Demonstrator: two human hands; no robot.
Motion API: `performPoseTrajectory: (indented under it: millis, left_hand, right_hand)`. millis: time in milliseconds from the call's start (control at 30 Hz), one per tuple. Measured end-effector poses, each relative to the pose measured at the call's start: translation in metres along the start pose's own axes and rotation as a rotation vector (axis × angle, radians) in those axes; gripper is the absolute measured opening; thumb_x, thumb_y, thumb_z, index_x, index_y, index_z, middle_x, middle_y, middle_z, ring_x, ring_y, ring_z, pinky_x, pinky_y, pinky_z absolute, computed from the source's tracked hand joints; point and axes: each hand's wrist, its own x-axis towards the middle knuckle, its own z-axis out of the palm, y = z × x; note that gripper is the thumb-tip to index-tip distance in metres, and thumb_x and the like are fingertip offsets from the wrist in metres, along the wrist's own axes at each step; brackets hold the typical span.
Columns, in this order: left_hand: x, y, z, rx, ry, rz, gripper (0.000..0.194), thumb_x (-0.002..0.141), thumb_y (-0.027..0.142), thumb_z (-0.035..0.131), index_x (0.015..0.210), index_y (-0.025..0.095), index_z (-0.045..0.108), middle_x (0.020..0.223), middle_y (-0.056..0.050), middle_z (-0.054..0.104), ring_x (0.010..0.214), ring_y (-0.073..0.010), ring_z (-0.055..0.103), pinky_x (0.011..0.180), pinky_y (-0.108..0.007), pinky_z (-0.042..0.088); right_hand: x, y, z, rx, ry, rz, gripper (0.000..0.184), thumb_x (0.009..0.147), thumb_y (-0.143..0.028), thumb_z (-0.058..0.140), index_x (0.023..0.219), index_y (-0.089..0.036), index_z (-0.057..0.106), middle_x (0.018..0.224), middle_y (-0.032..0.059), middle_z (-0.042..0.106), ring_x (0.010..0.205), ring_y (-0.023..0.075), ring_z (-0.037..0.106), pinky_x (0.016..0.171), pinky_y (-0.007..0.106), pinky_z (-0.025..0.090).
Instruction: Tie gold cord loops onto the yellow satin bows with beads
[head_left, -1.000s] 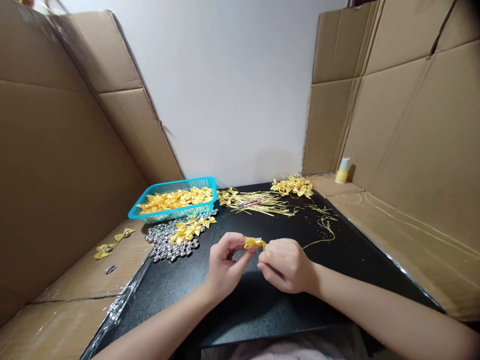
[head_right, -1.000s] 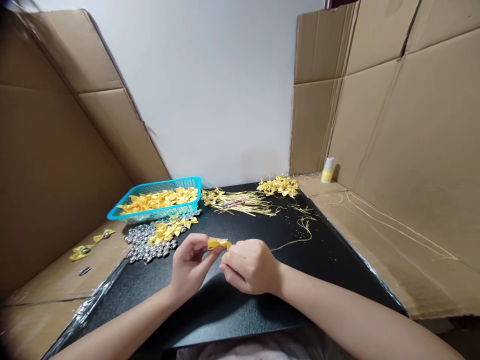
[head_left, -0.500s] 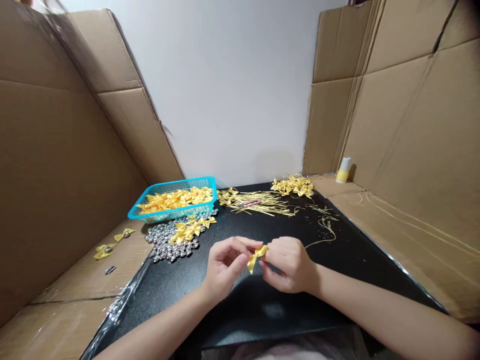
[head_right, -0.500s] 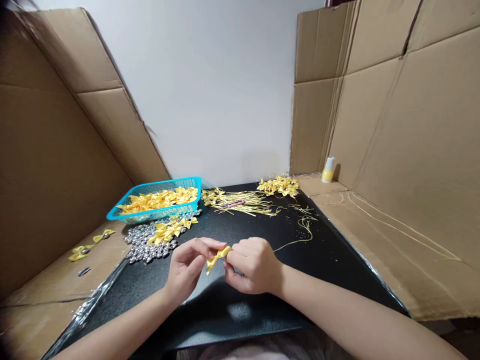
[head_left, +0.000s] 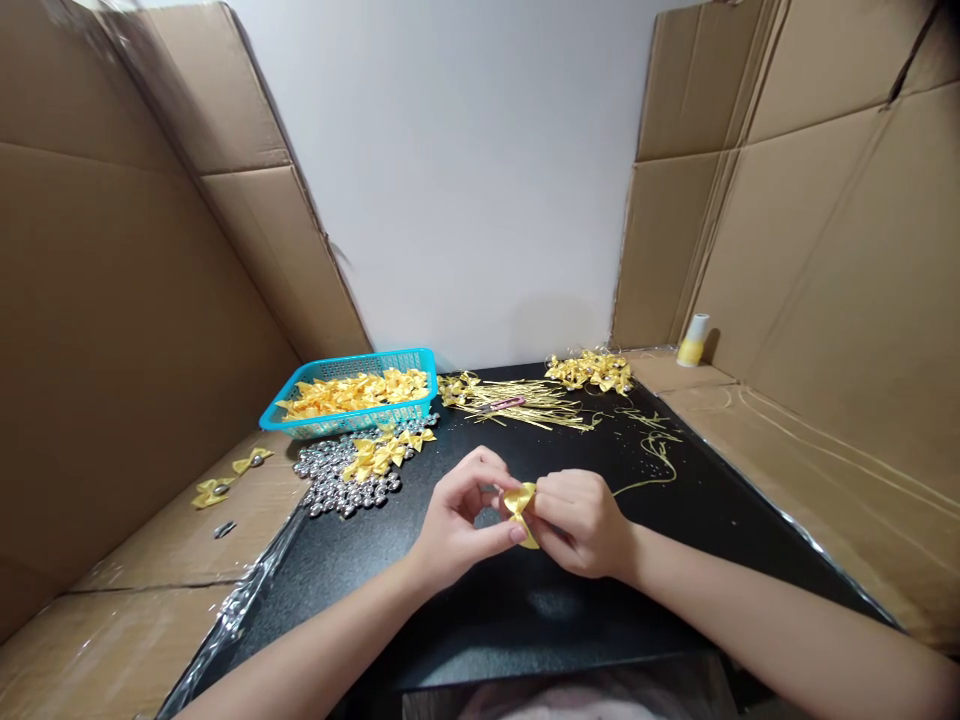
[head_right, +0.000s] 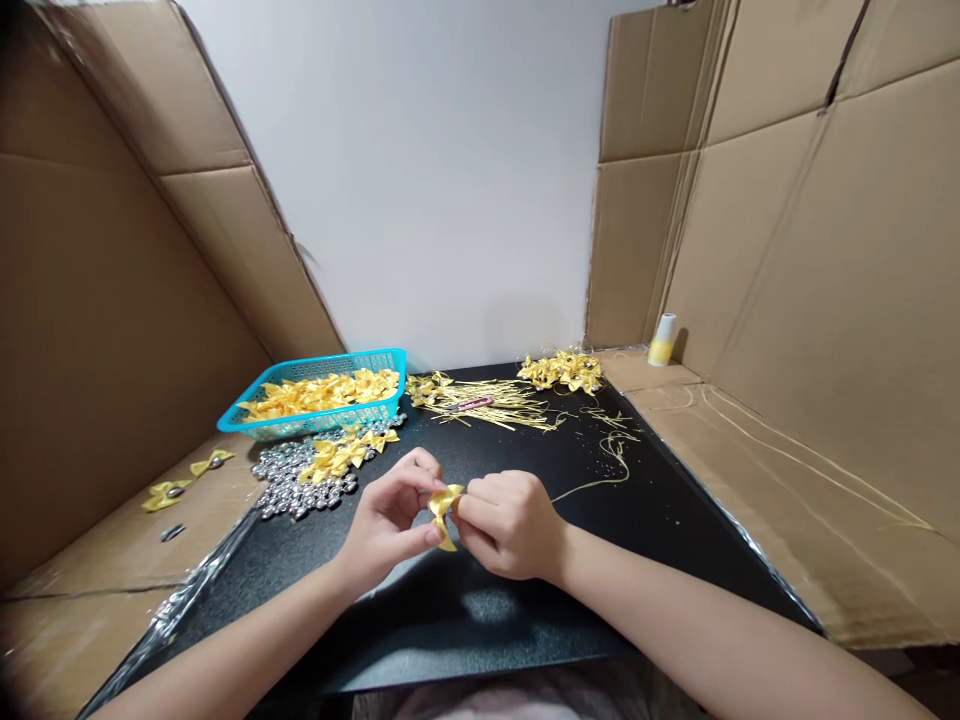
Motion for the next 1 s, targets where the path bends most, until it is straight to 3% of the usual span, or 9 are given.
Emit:
performPoseTrajectory:
  millis: [367,533,667,800,900,1000]
  left_hand:
    - [-0.007,0.001,0.0,-0.085,-0.025,-0.186,0.032,0.07,0.01,0.079,0.099,0.022,0.07,0.082,-0.001,0.068,0.071,-0.0096,0.064,0.068,-0.019,0.051]
    - [-0.004,0.002,0.0,-0.191,-0.082,-0.322,0.023,0.071,0.014,0.079,0.092,0.02,0.072,0.076,-0.001,0.069,0.064,-0.0106,0.065,0.057,-0.018,0.052]
    - [0.001,0.001,-0.003,-0.176,-0.066,-0.428,0.022,0.071,0.02,0.079,0.091,0.017,0.071,0.064,0.001,0.065,0.053,-0.0071,0.057,0.047,-0.015,0.048]
    - [0.005,-0.002,-0.006,-0.089,-0.011,-0.452,0.027,0.07,0.026,0.08,0.093,0.016,0.068,0.061,0.004,0.059,0.05,-0.0061,0.051,0.043,-0.014,0.045]
    - [0.006,-0.004,-0.007,-0.033,0.039,-0.44,0.033,0.071,0.028,0.079,0.098,0.017,0.065,0.063,0.004,0.057,0.051,-0.006,0.05,0.045,-0.015,0.044]
    - [0.006,-0.004,-0.006,0.029,0.071,-0.413,0.037,0.073,0.028,0.077,0.104,0.017,0.06,0.061,0.006,0.055,0.05,-0.0054,0.049,0.048,-0.015,0.043]
  right_hand:
    - [-0.001,0.002,0.001,-0.028,0.008,-0.008,0.028,0.092,-0.019,0.041,0.066,-0.017,0.051,0.056,0.0003,0.048,0.051,0.0127,0.036,0.052,0.029,0.024]
    - [-0.002,0.002,0.001,-0.02,0.02,-0.032,0.029,0.094,-0.019,0.038,0.071,-0.017,0.055,0.057,0.0011,0.05,0.052,0.0135,0.038,0.052,0.029,0.025]
    - [-0.002,0.002,0.002,-0.004,-0.014,-0.012,0.027,0.095,-0.016,0.036,0.076,-0.017,0.056,0.06,0.0013,0.054,0.053,0.0134,0.041,0.053,0.029,0.026]
    - [0.0,0.0,0.002,0.015,0.001,0.103,0.022,0.095,-0.017,0.041,0.082,-0.017,0.059,0.065,0.0013,0.059,0.058,0.0134,0.046,0.056,0.028,0.03]
    - [0.005,-0.002,-0.003,-0.015,0.08,0.265,0.014,0.092,-0.019,0.048,0.089,-0.017,0.061,0.078,0.0034,0.063,0.073,0.0161,0.051,0.069,0.03,0.035]
    - [0.007,-0.002,-0.007,-0.001,0.174,0.284,0.011,0.087,-0.022,0.057,0.094,-0.019,0.063,0.092,0.005,0.063,0.088,0.0195,0.052,0.08,0.036,0.036]
